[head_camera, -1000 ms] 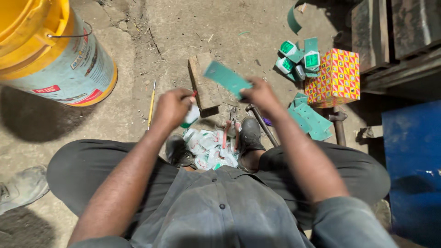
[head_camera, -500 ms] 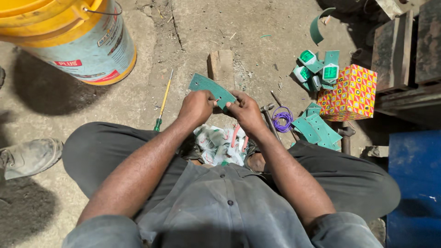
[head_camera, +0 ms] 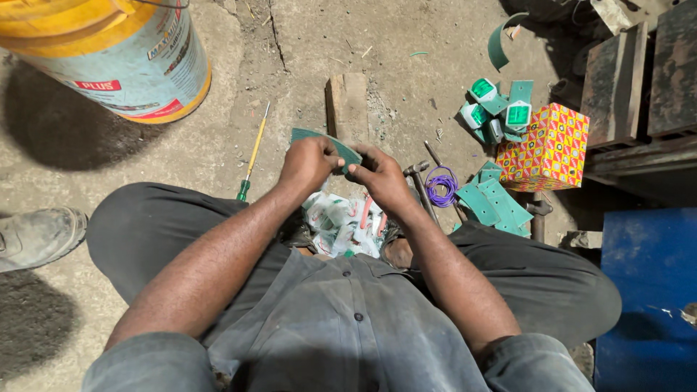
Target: The person assembles small green and white plastic electrical components by hand, inserting wires and securing them with a hammer and screwdriver. The person works on the ground, handling each component individually and placing finished units aside.
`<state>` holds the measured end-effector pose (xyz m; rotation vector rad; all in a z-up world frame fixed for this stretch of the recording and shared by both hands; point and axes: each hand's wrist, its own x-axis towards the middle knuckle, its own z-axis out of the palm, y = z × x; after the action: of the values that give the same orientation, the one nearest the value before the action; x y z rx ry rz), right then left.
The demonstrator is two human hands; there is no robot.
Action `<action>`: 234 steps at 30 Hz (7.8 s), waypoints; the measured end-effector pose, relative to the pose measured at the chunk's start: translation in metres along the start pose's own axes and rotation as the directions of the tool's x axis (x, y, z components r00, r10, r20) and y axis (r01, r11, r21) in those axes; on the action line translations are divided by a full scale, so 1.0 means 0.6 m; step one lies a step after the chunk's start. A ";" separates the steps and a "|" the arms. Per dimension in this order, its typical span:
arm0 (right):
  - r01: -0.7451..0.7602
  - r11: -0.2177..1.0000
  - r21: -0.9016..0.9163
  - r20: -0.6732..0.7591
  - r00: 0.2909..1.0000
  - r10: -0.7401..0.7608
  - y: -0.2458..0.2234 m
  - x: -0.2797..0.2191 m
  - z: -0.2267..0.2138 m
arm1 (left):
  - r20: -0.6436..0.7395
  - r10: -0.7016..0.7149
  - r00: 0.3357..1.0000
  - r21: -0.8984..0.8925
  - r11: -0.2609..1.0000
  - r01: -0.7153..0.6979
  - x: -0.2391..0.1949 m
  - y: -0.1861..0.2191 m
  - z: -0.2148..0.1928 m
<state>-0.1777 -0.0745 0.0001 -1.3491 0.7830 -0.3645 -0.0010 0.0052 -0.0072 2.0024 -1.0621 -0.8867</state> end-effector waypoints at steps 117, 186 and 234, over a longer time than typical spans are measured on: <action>-0.005 0.907 0.422 0.124 0.991 -0.052 0.091 0.011 -0.019 | 0.203 -0.049 0.978 -0.643 0.747 0.171 -0.001 -0.020 0.028; 0.225 0.905 0.361 -0.301 0.947 -0.115 0.008 0.025 -0.003 | 0.204 0.219 0.954 -0.800 0.599 0.034 -0.010 0.021 -0.063; 0.167 0.769 0.617 -0.077 0.985 -0.152 -0.032 0.004 0.024 | 0.249 0.315 0.916 -0.900 0.425 0.098 -0.025 0.057 -0.084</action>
<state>-0.1620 -0.0697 0.0180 -0.7786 0.4936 -0.7091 0.0198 0.0166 0.0509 0.8135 -0.6218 -1.4275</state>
